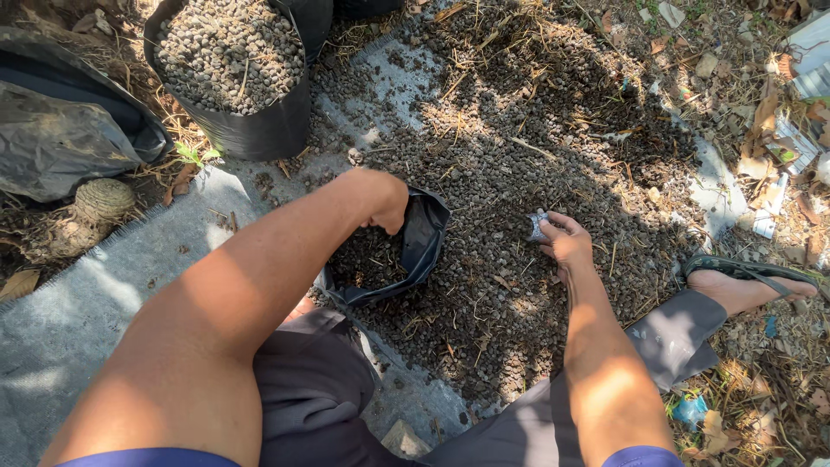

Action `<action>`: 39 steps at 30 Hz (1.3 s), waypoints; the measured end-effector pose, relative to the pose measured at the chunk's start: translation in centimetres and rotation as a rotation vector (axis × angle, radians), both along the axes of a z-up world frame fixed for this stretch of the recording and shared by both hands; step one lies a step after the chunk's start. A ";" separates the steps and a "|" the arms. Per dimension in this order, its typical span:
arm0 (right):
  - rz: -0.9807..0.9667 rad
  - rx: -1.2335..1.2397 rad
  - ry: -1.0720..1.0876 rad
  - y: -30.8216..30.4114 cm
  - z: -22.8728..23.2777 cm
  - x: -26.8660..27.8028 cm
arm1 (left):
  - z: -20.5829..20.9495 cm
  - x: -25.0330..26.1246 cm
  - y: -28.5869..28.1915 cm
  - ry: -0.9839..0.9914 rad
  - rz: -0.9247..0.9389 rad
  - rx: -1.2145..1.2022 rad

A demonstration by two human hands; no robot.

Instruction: The person fills a black plastic bag with compost by hand, picking up handfuls of the dark material from the ground and placing them into the bag.

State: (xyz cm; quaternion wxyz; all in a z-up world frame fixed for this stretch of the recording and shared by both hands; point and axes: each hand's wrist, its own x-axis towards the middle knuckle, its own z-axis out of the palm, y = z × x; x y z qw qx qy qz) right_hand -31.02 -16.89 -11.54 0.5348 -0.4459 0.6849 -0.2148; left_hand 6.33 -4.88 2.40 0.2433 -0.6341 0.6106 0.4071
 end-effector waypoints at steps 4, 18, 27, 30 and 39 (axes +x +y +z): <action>0.167 0.148 0.122 0.7 2.7 1.6 | -3.4 -0.7 0.7 -0.015 -0.122 -0.023; 0.475 0.392 -0.102 2.1 0.7 1.5 | 0.7 -1.0 0.7 0.047 0.031 -0.060; 0.187 0.468 -0.673 5.9 2.1 -1.1 | -2.8 -0.2 0.1 0.106 0.016 -0.164; 0.153 0.425 -0.853 7.9 2.9 0.2 | -1.9 0.0 0.0 0.083 -0.033 -0.147; 0.257 0.193 -0.799 13.4 10.3 10.4 | -2.3 0.5 -0.3 -0.014 -0.162 -0.044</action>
